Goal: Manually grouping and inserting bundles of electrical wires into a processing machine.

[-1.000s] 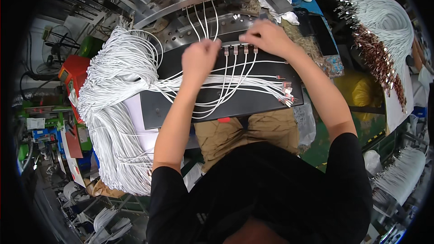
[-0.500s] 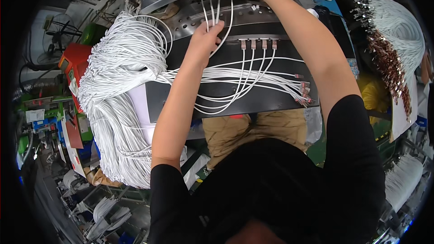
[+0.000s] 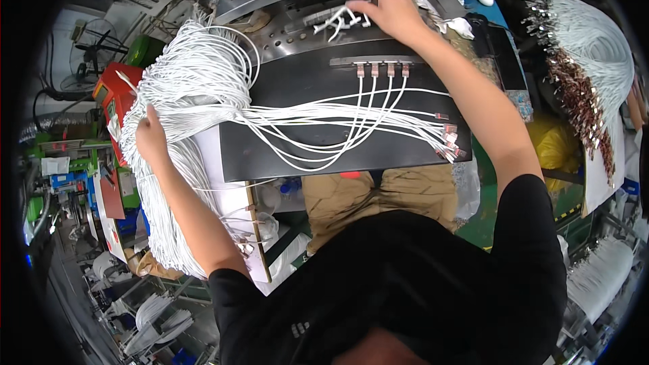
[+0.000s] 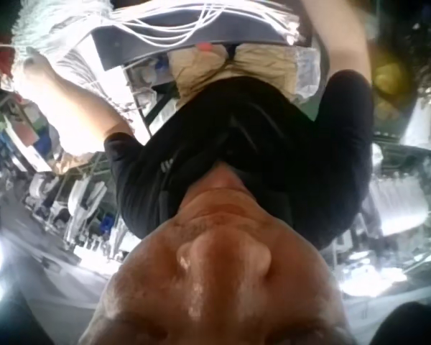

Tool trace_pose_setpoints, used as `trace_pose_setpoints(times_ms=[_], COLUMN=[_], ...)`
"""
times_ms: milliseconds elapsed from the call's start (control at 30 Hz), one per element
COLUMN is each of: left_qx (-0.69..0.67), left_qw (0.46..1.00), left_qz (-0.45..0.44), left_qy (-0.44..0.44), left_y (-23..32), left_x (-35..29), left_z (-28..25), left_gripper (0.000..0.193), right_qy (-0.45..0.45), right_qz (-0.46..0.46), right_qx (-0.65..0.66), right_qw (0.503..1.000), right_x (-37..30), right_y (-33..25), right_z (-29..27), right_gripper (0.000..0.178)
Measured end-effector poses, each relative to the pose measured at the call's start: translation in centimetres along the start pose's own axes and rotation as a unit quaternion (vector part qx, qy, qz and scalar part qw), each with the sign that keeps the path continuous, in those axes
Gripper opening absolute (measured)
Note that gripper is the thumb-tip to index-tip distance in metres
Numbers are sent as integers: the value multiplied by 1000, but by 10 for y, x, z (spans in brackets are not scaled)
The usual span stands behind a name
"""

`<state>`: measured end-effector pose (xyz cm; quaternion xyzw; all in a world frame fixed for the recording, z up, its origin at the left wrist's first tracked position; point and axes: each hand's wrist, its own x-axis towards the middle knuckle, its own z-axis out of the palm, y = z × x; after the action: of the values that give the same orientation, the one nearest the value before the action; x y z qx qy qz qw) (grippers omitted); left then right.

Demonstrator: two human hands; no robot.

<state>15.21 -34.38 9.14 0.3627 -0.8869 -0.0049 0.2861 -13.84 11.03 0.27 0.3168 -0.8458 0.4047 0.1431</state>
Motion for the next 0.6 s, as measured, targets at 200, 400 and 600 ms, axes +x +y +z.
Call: trace_pose_setpoints(times_ms=[200, 400, 600], left_qx=[-307, -326, -283], left_qw=[933, 803, 842], left_qz=[189, 487, 421], left_qy=[2, -108, -182], left_y=[170, 272, 278], left_x=[-158, -254, -233], left_z=[26, 24, 29], left_gripper=[24, 18, 13], right_qy=[30, -216, -45], right_qz=[-80, -15, -60], right_qx=[-204, -104, -30], right_qw=[975, 971, 997], right_x=[-79, -110, -73], right_y=[19, 9, 6], right_z=[-61, -104, -55], right_gripper=[26, 24, 27])
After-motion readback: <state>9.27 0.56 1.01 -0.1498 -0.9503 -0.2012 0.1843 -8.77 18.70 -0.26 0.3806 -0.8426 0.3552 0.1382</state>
